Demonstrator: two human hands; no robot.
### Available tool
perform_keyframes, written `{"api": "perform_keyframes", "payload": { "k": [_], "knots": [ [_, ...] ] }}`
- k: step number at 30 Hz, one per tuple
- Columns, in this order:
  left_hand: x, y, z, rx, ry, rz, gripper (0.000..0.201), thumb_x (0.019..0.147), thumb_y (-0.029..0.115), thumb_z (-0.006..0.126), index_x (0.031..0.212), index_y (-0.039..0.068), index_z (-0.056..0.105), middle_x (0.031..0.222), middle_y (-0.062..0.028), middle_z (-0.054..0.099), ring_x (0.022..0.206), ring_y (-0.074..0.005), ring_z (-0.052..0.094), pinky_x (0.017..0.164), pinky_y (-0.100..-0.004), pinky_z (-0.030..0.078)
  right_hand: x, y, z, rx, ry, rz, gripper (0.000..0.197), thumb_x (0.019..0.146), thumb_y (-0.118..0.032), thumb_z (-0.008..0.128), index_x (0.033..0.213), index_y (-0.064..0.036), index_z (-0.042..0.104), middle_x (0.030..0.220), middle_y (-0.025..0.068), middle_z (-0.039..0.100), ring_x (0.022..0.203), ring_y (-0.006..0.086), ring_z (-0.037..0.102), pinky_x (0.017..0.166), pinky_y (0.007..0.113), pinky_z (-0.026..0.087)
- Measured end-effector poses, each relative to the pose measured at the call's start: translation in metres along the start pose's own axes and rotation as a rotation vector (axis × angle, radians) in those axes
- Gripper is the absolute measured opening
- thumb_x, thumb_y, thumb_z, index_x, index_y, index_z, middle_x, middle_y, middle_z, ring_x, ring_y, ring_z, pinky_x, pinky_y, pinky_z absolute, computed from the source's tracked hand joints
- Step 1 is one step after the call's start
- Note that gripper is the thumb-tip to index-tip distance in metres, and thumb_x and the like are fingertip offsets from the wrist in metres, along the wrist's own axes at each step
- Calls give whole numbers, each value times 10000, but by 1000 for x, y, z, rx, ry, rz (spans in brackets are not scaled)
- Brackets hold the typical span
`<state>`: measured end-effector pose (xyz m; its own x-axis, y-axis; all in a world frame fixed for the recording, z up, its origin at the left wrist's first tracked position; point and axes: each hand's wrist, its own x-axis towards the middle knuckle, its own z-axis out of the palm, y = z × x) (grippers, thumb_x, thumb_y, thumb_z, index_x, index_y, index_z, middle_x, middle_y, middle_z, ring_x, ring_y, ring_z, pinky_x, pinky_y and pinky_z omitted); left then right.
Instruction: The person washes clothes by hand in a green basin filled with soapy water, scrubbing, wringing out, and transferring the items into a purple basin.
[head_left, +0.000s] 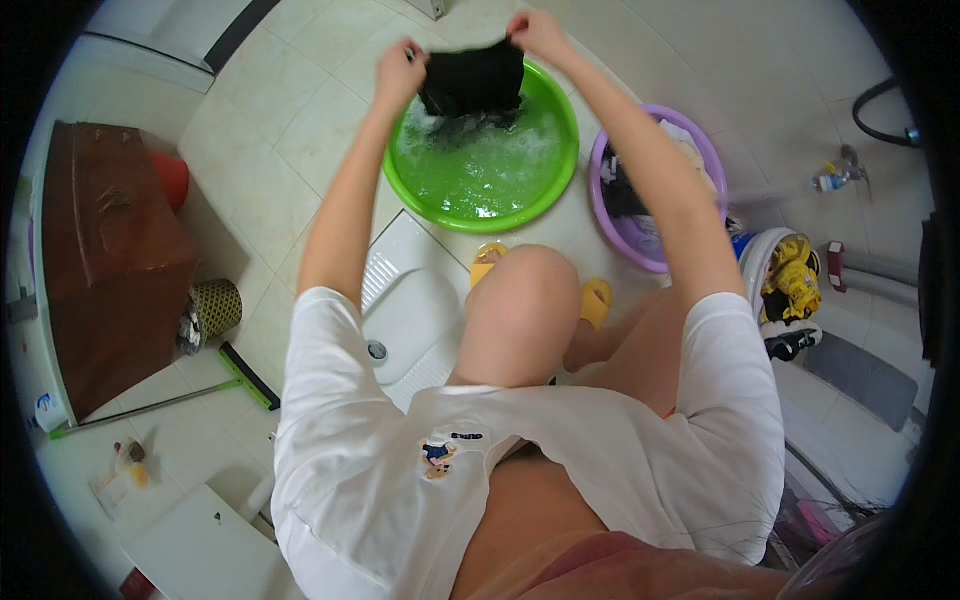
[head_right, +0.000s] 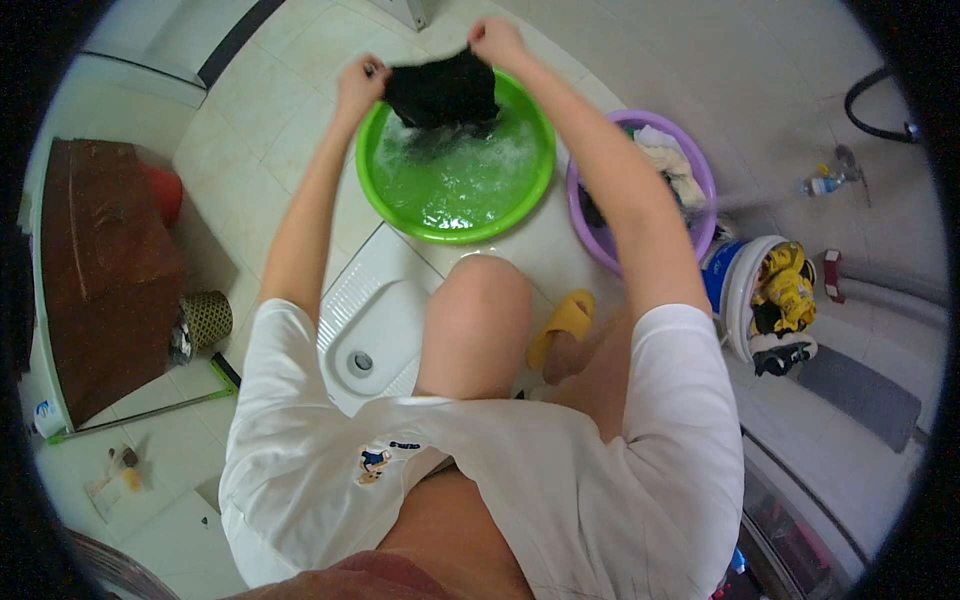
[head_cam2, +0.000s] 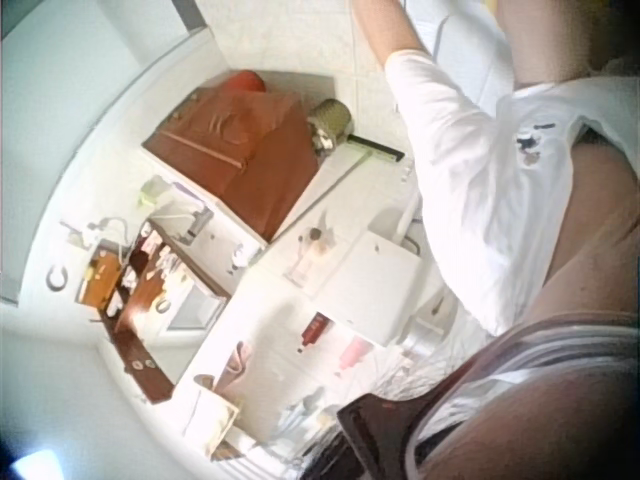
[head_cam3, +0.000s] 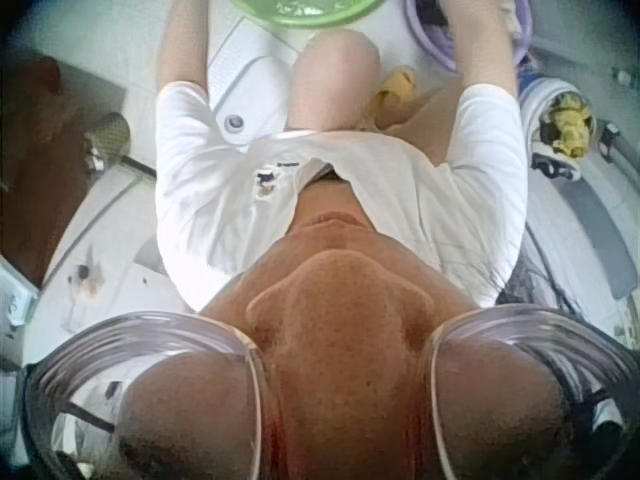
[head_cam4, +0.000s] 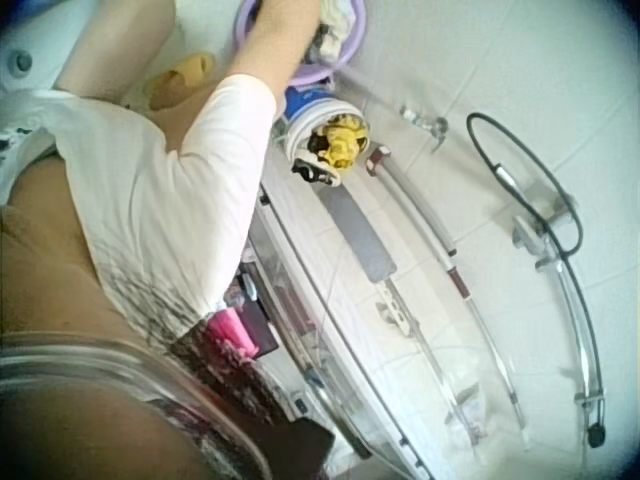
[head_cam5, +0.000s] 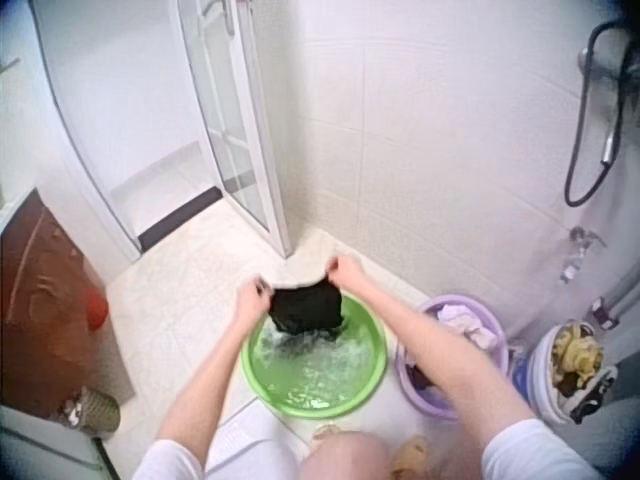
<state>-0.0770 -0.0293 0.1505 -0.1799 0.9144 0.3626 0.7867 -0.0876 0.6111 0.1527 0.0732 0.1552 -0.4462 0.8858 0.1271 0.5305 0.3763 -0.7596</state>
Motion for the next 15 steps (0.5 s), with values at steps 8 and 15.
{"api": "perform_keyframes", "payload": {
  "k": [8,15],
  "knots": [
    [-177,-61,167,145,-437,-261,197,700,49,548,880,14,477,907,-243,470,797,-387,510,707,-434,439,-151,138,155,-343,-290,35,129,724,-33,467,840,-34,523,932,213,465,913,371,452,756,441,402],
    [-221,-70,200,424,-861,-358,327,726,132,538,1025,13,475,1037,-206,506,949,-344,522,781,-394,443,-194,152,227,-371,-456,165,240,818,-115,396,982,-28,548,929,248,559,799,332,573,684,429,449]
  ]
}}
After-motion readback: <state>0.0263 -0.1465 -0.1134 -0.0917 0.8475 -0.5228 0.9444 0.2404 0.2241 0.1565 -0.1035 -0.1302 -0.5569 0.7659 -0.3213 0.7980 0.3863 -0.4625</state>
